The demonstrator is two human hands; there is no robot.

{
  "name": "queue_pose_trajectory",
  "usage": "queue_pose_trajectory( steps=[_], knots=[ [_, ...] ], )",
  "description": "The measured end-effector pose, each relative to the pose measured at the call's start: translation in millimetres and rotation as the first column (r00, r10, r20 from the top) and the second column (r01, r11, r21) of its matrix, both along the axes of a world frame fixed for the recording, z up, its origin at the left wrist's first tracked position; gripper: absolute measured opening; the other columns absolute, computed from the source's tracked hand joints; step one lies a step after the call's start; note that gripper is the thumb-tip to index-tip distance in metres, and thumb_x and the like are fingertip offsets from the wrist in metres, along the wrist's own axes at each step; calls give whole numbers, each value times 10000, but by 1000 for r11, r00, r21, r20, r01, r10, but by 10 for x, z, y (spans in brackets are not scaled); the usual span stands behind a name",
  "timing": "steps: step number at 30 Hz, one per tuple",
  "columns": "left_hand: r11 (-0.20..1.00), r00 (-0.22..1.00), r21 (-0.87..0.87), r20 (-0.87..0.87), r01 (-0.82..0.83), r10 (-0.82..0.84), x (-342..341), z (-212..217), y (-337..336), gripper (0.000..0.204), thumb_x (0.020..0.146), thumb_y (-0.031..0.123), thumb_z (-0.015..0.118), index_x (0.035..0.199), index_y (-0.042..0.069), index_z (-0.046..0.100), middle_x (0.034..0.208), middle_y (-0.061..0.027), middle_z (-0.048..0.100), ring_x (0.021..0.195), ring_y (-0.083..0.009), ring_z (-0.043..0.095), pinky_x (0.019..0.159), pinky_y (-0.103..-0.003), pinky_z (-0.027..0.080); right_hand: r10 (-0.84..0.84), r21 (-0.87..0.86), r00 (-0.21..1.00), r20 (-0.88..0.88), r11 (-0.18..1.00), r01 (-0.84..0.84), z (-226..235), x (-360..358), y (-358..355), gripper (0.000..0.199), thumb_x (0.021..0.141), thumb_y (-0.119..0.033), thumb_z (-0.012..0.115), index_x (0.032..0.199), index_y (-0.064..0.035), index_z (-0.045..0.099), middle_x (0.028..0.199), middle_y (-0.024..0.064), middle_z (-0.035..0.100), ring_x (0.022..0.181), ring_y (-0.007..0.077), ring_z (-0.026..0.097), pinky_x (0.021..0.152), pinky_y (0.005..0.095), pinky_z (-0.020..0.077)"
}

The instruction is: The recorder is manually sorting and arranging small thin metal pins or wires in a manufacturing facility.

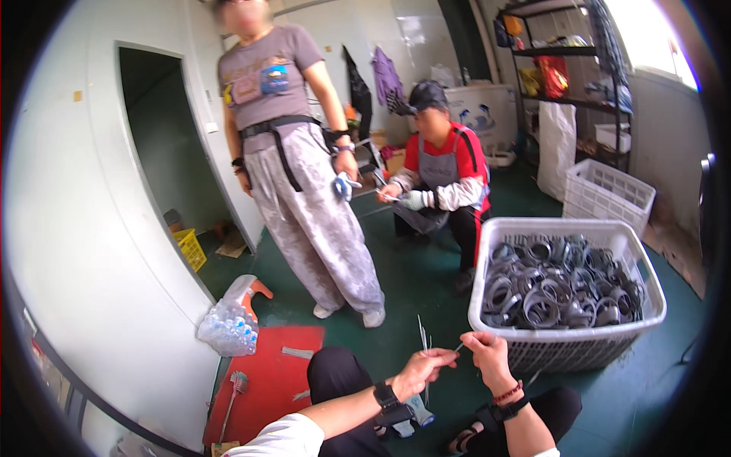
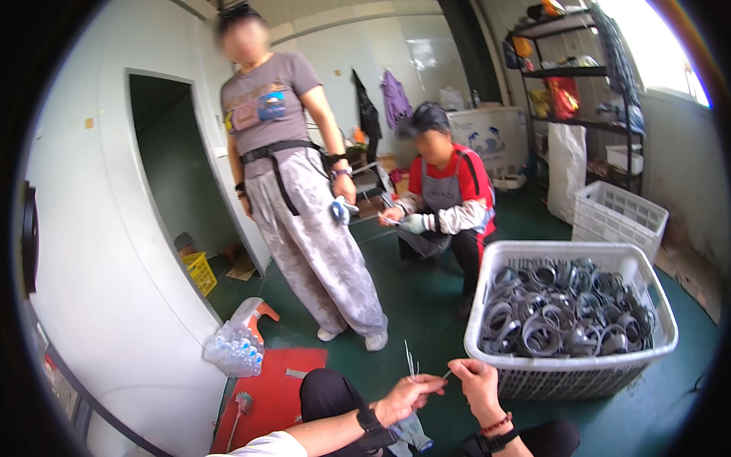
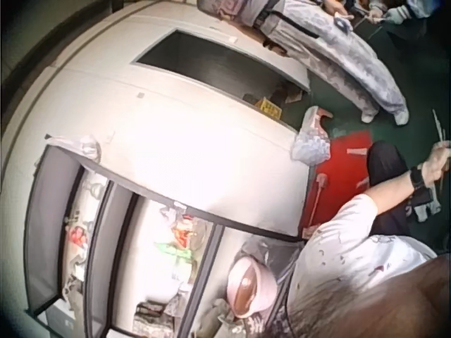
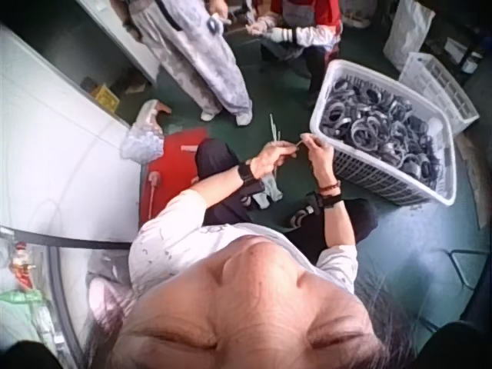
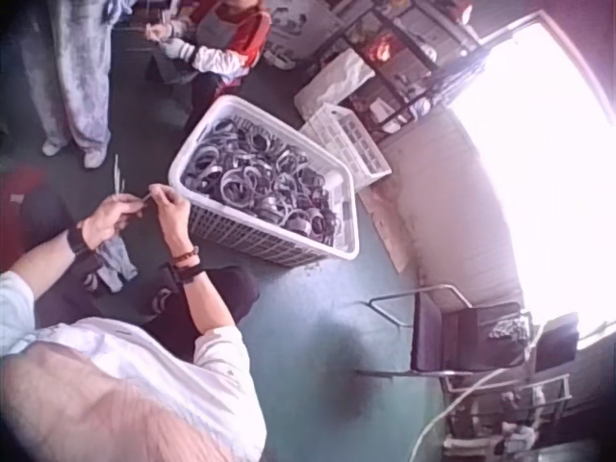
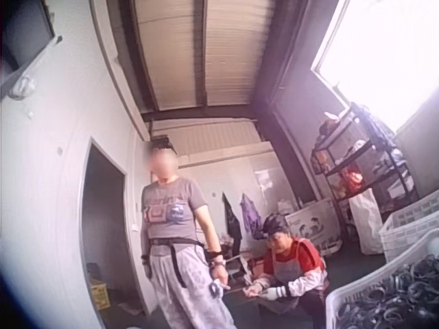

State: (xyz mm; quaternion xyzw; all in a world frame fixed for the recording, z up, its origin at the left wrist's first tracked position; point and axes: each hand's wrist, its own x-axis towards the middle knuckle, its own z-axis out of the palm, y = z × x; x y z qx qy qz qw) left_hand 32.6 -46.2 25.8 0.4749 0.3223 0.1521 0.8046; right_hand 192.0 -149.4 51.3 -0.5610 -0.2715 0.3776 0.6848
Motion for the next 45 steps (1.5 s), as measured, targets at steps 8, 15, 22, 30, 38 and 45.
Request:
queue_pose_trajectory(
  steps=[8,15,22,30,38,45],
  knots=[
    [996,999,68,-2,-51,51,-112,98,-48,211,974,235,708,1093,63,739,887,9,696,500,-1,348,442,-192,248,23,60,999,45,998,-26,84,-86,81,140,960,-133,705,985,-5,754,629,-77,546,460,2,359,422,200,249],
    [1000,999,-1,45,23,-23,-110,1,-11,220,963,266,721,1056,68,746,863,44,656,509,3,344,447,-188,240,35,70,999,-41,997,-32,74,6,28,142,970,-123,685,1003,-3,754,627,-83,543,468,2,364,433,195,257],
    [988,993,121,-51,-96,103,-78,63,-14,205,918,233,776,1043,73,750,867,15,693,493,-2,363,438,-194,243,13,80,999,-32,997,-10,88,4,65,134,970,-119,690,990,-6,758,624,-86,532,459,1,363,413,205,245],
    [975,988,198,-87,-105,124,-112,57,-55,227,908,244,788,1048,70,748,854,28,688,526,-5,400,459,-193,277,9,88,1000,-9,996,-8,32,-1,86,141,986,-114,667,980,-7,757,609,-86,520,458,5,362,416,209,253],
    [960,986,266,-118,-84,119,-136,54,-102,173,916,224,776,996,77,735,745,69,611,495,-10,377,442,-203,264,21,116,996,-89,993,-10,-29,26,30,152,972,-142,672,929,-10,734,744,-45,589,479,18,412,423,214,282],
    [924,963,275,22,-266,270,-17,251,165,105,896,147,767,956,85,707,761,55,601,511,-14,416,427,-195,298,-80,297,955,-285,940,167,249,573,209,159,1001,-188,640,1045,-52,712,753,-76,560,510,3,366,447,202,273]
  ],
)
